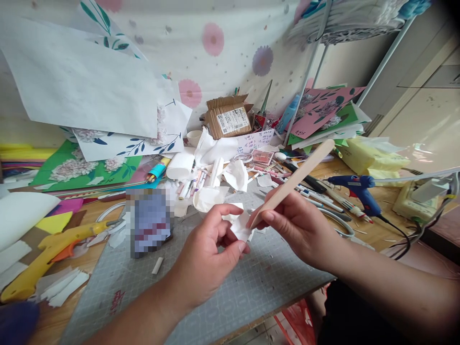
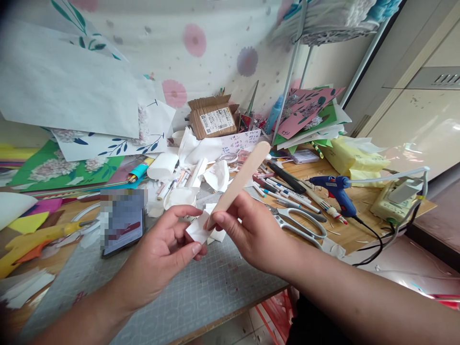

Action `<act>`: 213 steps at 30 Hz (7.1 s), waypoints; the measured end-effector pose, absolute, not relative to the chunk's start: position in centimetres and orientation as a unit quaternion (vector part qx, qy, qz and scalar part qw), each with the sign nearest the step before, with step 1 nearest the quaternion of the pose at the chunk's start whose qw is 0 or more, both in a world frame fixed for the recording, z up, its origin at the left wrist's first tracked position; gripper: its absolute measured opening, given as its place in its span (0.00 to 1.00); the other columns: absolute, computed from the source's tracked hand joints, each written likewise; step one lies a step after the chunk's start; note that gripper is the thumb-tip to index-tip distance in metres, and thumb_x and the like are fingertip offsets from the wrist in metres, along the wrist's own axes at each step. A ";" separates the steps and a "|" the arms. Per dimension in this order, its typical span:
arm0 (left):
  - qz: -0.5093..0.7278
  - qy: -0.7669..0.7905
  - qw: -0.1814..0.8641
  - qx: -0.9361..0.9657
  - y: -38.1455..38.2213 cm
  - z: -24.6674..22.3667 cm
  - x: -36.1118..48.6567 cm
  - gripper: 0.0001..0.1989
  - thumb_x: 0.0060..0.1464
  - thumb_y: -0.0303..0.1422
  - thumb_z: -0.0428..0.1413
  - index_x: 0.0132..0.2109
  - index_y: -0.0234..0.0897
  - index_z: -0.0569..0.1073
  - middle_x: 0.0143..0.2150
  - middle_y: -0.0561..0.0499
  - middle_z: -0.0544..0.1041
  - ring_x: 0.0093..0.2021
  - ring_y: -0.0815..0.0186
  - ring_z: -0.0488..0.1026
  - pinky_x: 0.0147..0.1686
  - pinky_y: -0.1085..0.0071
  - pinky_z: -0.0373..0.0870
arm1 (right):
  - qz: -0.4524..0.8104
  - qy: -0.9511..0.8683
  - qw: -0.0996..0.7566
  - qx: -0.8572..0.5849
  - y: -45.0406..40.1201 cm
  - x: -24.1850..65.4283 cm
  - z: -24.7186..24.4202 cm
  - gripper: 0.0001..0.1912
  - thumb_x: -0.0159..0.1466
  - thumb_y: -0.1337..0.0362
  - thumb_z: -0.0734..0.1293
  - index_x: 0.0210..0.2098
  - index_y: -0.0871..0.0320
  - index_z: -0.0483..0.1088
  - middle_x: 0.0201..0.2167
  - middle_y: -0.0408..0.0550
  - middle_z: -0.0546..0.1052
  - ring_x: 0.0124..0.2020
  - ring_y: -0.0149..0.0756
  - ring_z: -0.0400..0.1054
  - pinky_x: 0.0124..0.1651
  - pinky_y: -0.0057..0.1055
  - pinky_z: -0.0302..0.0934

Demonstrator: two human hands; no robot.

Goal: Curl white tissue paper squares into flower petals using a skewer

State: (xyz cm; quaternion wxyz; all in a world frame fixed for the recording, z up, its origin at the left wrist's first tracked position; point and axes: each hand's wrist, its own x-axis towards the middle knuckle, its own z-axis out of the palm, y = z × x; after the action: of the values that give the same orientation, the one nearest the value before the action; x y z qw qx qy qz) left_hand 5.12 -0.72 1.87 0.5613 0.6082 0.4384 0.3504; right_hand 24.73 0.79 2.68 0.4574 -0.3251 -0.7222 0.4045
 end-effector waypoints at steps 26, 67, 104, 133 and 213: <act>0.294 0.412 0.508 0.697 -0.1 1.6 5.2 0.14 0.47 0.20 0.50 0.32 0.37 0.79 0.32 0.49 0.78 0.35 0.63 0.75 0.36 0.69 0.69 | 0.373 -0.734 0.389 -0.414 11.4 16.9 6.3 0.04 0.55 0.73 0.68 0.28 0.58 0.73 0.26 0.45 0.79 0.27 0.35 0.70 0.33 0.33 0.63; 0.358 0.437 0.588 0.579 -0.3 1.9 5.2 0.01 0.47 0.30 0.63 0.29 0.40 0.78 0.27 0.57 0.79 0.31 0.70 0.73 0.33 0.76 0.68 | 0.434 -0.743 0.449 -0.239 0.3 26.2 3.6 0.02 0.65 0.70 0.67 0.38 0.59 0.69 0.36 0.51 0.78 0.38 0.36 0.76 0.40 0.31 0.71; 0.406 0.437 0.462 0.656 -0.3 1.8 4.7 0.07 0.52 0.31 0.61 0.36 0.40 0.69 0.34 0.54 0.74 0.37 0.65 0.72 0.38 0.70 0.68 | 0.447 -0.732 0.455 -0.241 0.0 26.0 3.7 0.03 0.66 0.73 0.63 0.38 0.60 0.67 0.34 0.50 0.75 0.36 0.35 0.73 0.38 0.33 0.70; 0.318 0.511 0.515 0.611 -0.8 2.1 6.0 0.06 0.50 0.34 0.57 0.28 0.36 0.73 0.25 0.52 0.76 0.29 0.65 0.72 0.31 0.70 0.67 | 0.239 -0.843 0.396 -0.275 -0.7 24.6 3.7 0.05 0.65 0.74 0.62 0.36 0.59 0.68 0.33 0.50 0.77 0.34 0.36 0.72 0.38 0.32 0.68; 0.433 0.319 0.221 0.814 -0.5 1.8 5.0 0.10 0.51 0.16 0.55 0.33 0.36 0.72 0.31 0.54 0.72 0.32 0.73 0.72 0.32 0.78 0.68 | 0.443 -0.702 0.492 -0.263 -1.1 26.1 3.9 0.04 0.63 0.71 0.68 0.38 0.56 0.72 0.36 0.49 0.79 0.39 0.37 0.74 0.41 0.33 0.69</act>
State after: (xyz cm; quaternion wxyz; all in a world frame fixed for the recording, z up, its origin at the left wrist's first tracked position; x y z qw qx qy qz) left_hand 4.96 -0.54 1.84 0.2207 0.8140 0.3185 0.4328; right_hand 26.14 -1.06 3.90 0.4923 -0.2634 -0.7017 0.4426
